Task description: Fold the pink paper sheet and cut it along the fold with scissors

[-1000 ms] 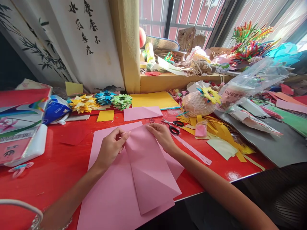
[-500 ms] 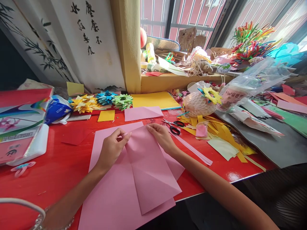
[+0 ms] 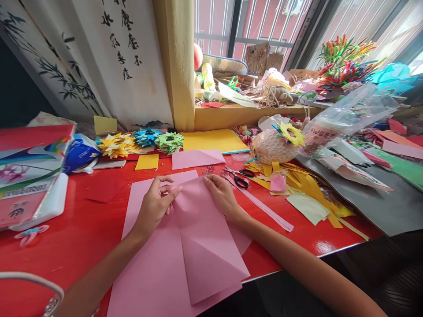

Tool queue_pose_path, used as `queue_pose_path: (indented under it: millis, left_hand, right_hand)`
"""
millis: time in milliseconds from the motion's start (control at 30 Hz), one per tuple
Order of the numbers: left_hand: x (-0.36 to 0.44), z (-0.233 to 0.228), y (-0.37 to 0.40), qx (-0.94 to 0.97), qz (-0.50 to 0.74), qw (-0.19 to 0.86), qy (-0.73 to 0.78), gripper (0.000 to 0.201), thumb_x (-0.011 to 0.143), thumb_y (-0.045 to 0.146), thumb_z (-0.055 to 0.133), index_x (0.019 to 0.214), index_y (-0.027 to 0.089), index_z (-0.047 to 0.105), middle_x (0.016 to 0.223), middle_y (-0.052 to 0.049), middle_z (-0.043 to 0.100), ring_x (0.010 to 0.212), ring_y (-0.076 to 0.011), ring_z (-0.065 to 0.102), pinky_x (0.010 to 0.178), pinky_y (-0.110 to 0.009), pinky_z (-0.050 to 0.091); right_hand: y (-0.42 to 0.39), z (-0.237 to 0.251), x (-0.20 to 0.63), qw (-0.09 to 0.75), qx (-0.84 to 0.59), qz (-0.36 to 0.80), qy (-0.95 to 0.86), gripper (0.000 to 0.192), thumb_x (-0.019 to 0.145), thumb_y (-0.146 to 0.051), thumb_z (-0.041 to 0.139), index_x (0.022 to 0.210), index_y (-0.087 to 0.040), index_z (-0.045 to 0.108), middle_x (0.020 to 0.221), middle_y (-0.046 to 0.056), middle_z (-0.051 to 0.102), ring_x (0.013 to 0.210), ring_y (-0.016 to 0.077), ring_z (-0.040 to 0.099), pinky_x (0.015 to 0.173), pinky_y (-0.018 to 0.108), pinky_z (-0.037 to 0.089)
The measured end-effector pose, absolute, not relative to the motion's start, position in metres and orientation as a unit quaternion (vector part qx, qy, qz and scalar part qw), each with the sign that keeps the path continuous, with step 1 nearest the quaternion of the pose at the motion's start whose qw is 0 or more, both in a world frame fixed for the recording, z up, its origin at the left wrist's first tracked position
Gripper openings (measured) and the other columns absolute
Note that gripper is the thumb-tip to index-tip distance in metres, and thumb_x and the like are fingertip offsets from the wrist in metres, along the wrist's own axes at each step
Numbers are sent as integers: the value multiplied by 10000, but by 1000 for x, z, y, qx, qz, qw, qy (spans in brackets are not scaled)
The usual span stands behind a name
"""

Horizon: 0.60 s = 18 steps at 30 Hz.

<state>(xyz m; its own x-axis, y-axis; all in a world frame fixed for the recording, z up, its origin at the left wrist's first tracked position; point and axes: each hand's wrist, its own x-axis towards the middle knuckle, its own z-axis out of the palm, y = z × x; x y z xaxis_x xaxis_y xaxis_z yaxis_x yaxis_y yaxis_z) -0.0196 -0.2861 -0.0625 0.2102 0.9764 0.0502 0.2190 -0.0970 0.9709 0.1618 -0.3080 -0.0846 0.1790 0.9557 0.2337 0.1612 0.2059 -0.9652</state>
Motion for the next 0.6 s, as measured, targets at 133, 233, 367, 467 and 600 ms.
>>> queue_pose_path:
  millis: [133, 233, 367, 467, 600]
  left_hand:
    - [-20, -63, -284, 585, 396, 528, 471, 383, 705, 361, 638, 1040, 246, 492, 618, 88, 469, 353, -28, 304, 361, -170, 216]
    - [-20, -65, -282, 583, 383, 543, 467, 224, 717, 358, 628, 853, 196, 553, 614, 76, 447, 361, -10, 264, 364, -178, 164]
    - [-21, -69, -282, 578, 404, 539, 460, 209, 698, 334, 649, 701, 179, 509, 595, 80, 400, 373, -10, 273, 387, -189, 179]
    - [-20, -71, -282, 568, 417, 534, 468, 233, 680, 336, 664, 680, 184, 487, 569, 86, 378, 376, -19, 273, 396, -195, 193]
    - [-19, -72, -282, 558, 434, 531, 467, 233, 670, 327, 670, 679, 183, 487, 593, 83, 402, 384, -19, 262, 400, -202, 189]
  right_hand:
    - [-310, -87, 159, 580, -509, 373, -515, 294, 824, -459, 456, 798, -187, 565, 742, 0, 540, 664, 129, 465, 591, 221, 367]
    - [-310, -87, 159, 591, -503, 374, -509, 287, 825, -447, 464, 803, -182, 571, 744, -1, 537, 671, 127, 464, 597, 220, 366]
    - [-310, -87, 158, 587, -510, 371, -508, 285, 826, -442, 465, 801, -182, 577, 734, -2, 529, 667, 127, 455, 587, 221, 359]
    - [-310, -87, 157, 584, -515, 374, -503, 298, 821, -454, 465, 781, -182, 578, 717, -6, 523, 651, 124, 446, 578, 222, 353]
    - [-309, -87, 157, 586, -513, 394, -489, 301, 808, -466, 475, 764, -184, 572, 711, -7, 518, 637, 124, 437, 570, 223, 351]
